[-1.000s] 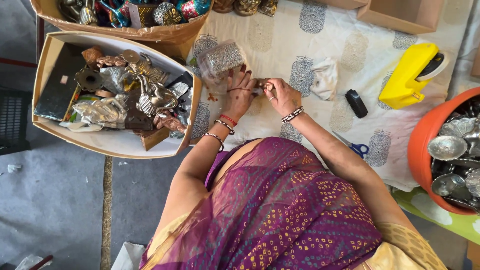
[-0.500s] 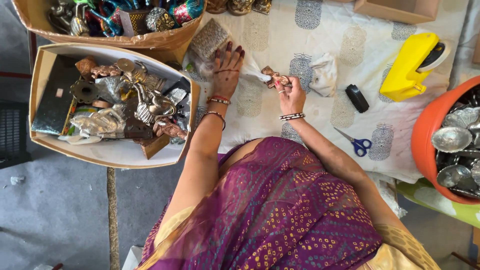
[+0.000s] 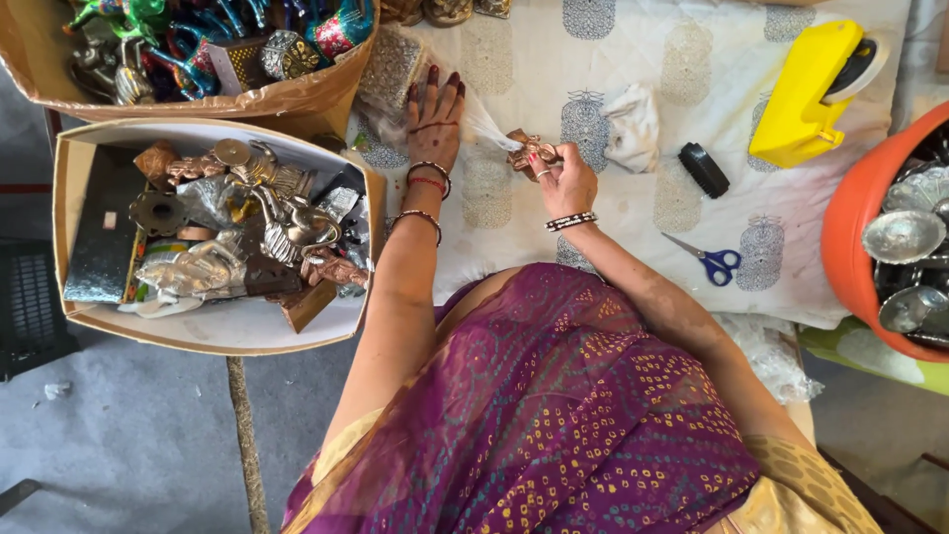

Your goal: Cleaning and wrapping small brass statues for packing.

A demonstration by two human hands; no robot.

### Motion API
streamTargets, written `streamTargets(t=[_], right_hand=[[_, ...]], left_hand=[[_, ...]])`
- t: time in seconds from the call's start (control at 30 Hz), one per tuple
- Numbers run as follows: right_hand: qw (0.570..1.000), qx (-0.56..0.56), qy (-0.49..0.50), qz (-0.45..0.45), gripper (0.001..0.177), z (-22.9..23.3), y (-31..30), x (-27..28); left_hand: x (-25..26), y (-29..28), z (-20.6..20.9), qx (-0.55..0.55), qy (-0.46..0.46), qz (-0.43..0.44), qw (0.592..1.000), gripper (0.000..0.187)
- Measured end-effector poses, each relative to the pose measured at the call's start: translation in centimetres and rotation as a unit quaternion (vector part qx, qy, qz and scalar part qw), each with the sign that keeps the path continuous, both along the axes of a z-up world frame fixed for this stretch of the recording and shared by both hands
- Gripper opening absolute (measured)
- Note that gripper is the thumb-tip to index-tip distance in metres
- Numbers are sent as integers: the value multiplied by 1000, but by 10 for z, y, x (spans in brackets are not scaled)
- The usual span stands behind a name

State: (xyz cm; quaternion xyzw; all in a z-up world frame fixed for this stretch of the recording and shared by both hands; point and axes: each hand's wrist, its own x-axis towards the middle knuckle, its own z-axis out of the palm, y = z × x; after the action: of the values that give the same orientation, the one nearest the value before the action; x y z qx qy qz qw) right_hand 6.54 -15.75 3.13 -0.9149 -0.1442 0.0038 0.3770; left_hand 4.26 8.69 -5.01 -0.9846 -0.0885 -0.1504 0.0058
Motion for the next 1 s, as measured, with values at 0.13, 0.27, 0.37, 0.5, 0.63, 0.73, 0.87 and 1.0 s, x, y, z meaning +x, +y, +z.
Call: streamTargets(t=[0.13,0.27,0.37,0.5,0.63,0.73,0.87,1.0], right_hand=[[997,-21,-48,48,32,3,0,6],[989,-33,-113,88,31,11,7,15],[980,-63,-150,115,30,14,13,20],[963,-149,-173,142,32,23,22,26],[958,-191,-177,123,31,29,24,31],[970,-183,-147,62,28,16,8,41],[976,-175,-127,18,27,15,-20,48],[982,-169,-88,-3,29,17,-33,44]], left_hand=[[2,-7,21,-60,27,-6,998,58],[-15,-41,81,-160,-60,-63,983,56],[-26,-47,79,-245,-17,-137,960,34],[-21,-35,53,-254,-101,-101,957,15],[-3,-14,13,-223,-90,16,971,9],[-3,6,-36,-618,-307,195,698,5],[-28,9,66,-319,-173,263,894,19],[-25,-5,37,-368,-249,219,868,33]])
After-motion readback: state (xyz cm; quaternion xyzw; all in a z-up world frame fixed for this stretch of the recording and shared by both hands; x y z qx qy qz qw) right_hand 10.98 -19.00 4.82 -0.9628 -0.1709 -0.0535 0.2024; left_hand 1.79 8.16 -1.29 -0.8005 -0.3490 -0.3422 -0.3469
